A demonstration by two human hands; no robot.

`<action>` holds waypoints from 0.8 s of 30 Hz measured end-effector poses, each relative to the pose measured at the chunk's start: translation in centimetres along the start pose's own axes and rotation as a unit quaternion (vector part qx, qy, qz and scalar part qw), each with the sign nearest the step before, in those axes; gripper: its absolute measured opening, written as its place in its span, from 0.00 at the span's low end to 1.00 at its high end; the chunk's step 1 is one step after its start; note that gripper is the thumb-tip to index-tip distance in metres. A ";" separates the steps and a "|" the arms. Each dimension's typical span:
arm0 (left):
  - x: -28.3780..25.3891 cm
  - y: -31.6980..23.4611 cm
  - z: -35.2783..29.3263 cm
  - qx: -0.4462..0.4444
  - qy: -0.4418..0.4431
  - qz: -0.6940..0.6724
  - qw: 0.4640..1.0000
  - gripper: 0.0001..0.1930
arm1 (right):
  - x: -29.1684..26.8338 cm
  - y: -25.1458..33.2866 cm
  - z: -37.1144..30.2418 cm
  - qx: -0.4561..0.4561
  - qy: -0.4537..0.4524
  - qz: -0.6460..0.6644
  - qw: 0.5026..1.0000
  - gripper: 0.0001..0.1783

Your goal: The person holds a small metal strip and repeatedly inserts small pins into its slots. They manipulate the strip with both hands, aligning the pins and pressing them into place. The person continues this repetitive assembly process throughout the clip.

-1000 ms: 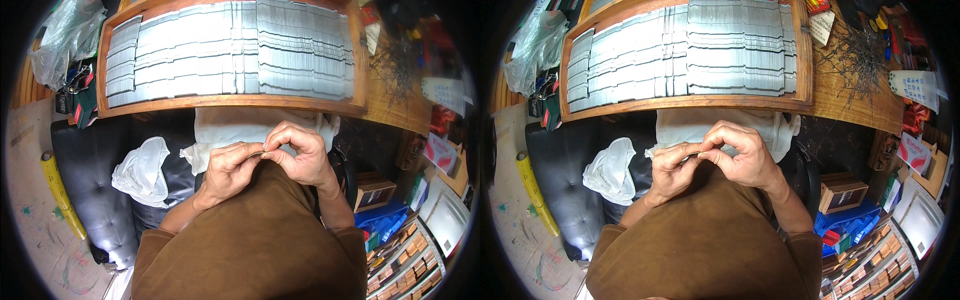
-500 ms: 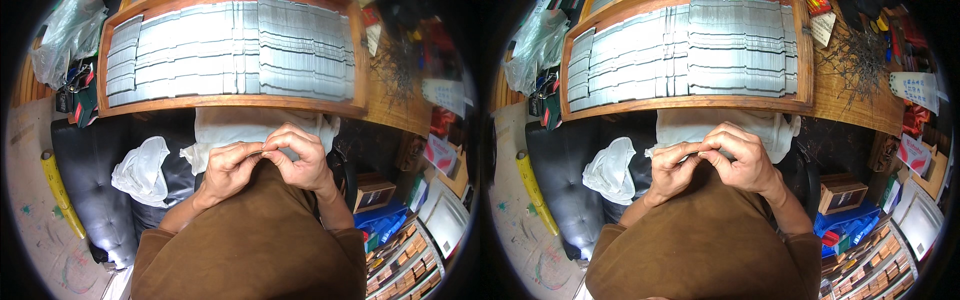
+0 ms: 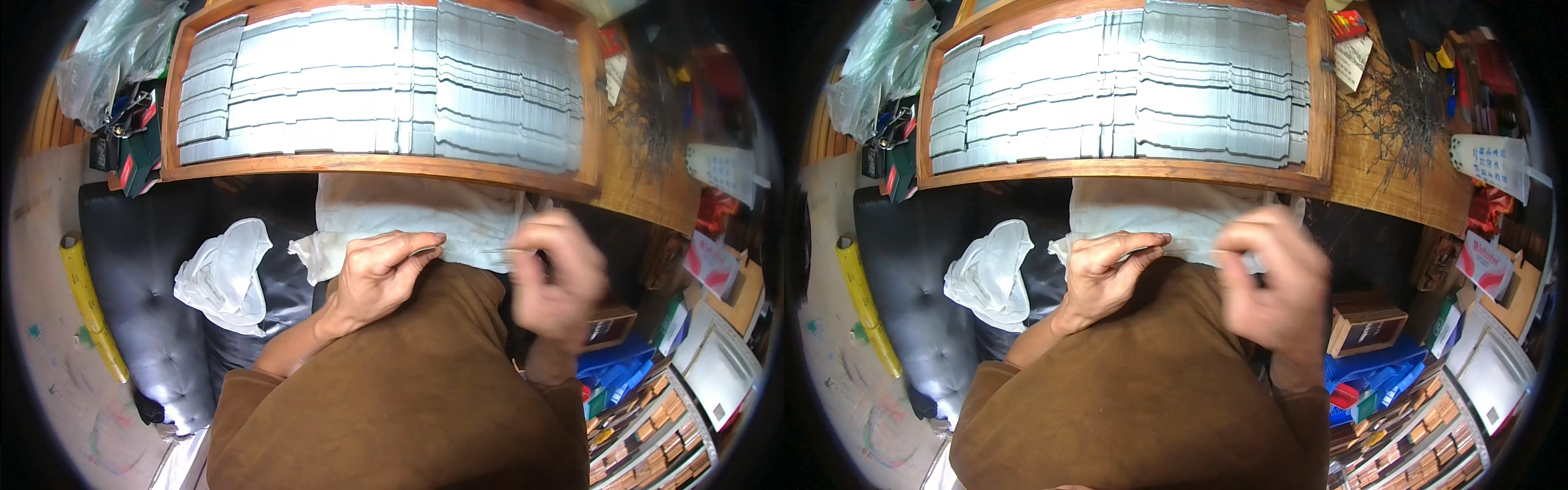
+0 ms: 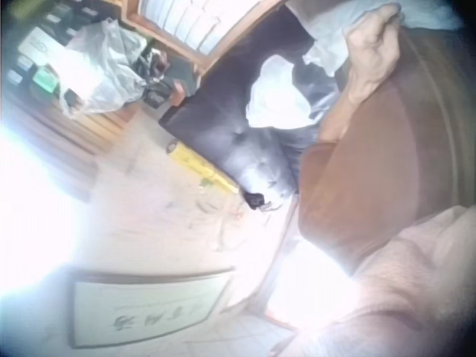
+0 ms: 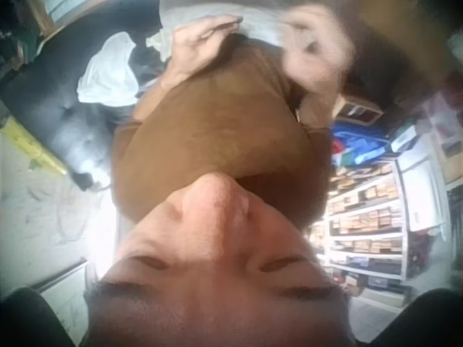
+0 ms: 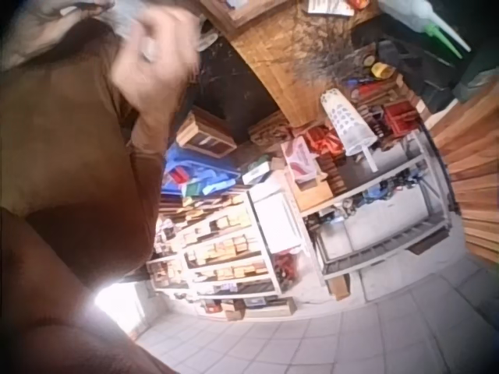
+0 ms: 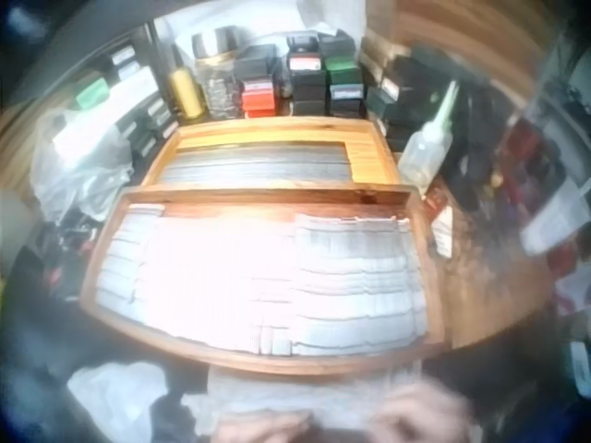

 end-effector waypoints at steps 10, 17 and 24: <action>0.1 -0.3 0.0 0.000 -0.014 -0.039 0.999 0.10 | -5.0 5.5 1.7 -0.080 -0.063 -0.125 0.987 0.08; -0.4 -0.6 0.2 -0.024 0.012 -0.054 0.998 0.09 | 5.2 -0.8 0.2 0.018 0.072 0.093 0.993 0.08; -0.3 -0.7 0.2 0.009 0.023 -0.039 0.999 0.12 | 5.7 -1.6 -0.4 0.030 0.071 0.113 0.991 0.08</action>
Point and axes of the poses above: each hand's wrist, its own z-axis towards the middle knuckle, its own x-axis out of the palm, y = z × x, the point moved 7 cm from there along z, towards the middle knuckle, and after that the axes turned 12 degrees about z, right-handed, at the moved point
